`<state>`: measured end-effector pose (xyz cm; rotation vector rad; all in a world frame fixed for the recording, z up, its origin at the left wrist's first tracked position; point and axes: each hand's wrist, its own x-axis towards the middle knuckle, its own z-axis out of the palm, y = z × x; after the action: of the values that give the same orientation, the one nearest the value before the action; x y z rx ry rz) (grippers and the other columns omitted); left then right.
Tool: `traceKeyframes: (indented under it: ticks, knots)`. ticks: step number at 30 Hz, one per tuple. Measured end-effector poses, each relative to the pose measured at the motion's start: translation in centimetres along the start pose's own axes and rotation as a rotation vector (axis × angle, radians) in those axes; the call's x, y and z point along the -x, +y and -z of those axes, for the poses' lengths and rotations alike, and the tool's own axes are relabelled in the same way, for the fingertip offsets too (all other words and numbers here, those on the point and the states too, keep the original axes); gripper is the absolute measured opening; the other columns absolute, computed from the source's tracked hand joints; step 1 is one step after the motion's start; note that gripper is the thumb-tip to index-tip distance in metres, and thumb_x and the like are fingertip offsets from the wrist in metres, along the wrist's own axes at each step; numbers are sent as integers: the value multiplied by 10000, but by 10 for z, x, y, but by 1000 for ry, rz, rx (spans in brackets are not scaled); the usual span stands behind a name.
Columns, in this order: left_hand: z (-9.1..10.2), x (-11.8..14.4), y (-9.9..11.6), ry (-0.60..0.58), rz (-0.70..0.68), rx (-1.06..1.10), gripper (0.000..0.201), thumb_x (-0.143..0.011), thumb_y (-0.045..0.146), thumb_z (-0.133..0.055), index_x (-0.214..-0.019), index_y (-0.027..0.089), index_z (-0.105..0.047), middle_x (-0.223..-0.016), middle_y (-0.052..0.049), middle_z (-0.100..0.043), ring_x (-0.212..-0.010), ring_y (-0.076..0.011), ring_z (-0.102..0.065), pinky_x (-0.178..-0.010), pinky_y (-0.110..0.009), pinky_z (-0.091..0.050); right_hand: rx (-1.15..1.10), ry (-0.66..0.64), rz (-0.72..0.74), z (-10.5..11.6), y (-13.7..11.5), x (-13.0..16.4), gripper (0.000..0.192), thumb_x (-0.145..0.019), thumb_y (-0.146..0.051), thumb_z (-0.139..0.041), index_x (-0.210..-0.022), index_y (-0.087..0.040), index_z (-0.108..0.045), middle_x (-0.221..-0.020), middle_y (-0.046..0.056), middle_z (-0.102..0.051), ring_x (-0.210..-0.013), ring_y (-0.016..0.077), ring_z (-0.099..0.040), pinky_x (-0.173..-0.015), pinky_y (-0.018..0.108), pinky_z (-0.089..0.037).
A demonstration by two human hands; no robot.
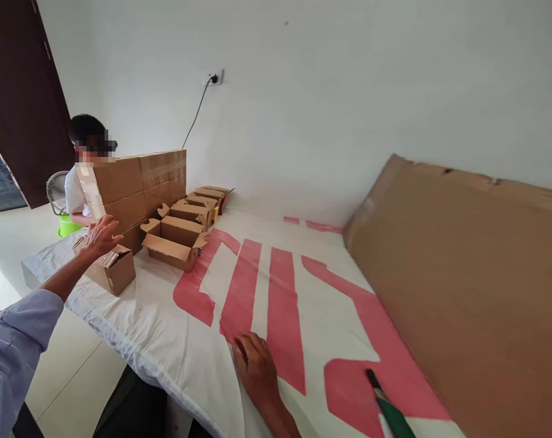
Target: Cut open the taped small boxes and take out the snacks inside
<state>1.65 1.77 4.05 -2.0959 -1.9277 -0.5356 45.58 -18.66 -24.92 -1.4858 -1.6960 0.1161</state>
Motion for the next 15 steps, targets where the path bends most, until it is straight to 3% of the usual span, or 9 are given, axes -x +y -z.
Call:
traceKeyframes:
  ticks: [5,11,15]
  knots:
    - [-8,-2,-12,18,220,-24,360,-940,382,-578,-1224,186,-684,-1381,-196,-613,-1329,-422,-527,-1072,-536,-442,-3,8,12,3,-8,-5,250,-1020,-341,-490,-997,-239,-716,-1040,109,-734,-981,295,-674,-899,469,-553]
    - [-4,9,-61,-62,484,-15,523,-903,536,-580,-1122,76,-700,-1362,-330,-619,-1241,-503,-593,-945,-572,-499,-33,7,5,6,-14,-7,214,-1012,-299,-492,-945,-243,-688,-986,89,-712,-948,280,-646,-874,446,-537]
    - [4,5,-81,-161,455,96,461,-863,557,-596,-976,126,-716,-1064,-198,-769,-1028,-393,-715,-807,-414,-541,-39,23,-2,5,-16,-10,227,-1018,-293,-480,-940,-251,-689,-995,92,-721,-970,284,-652,-881,448,-534]
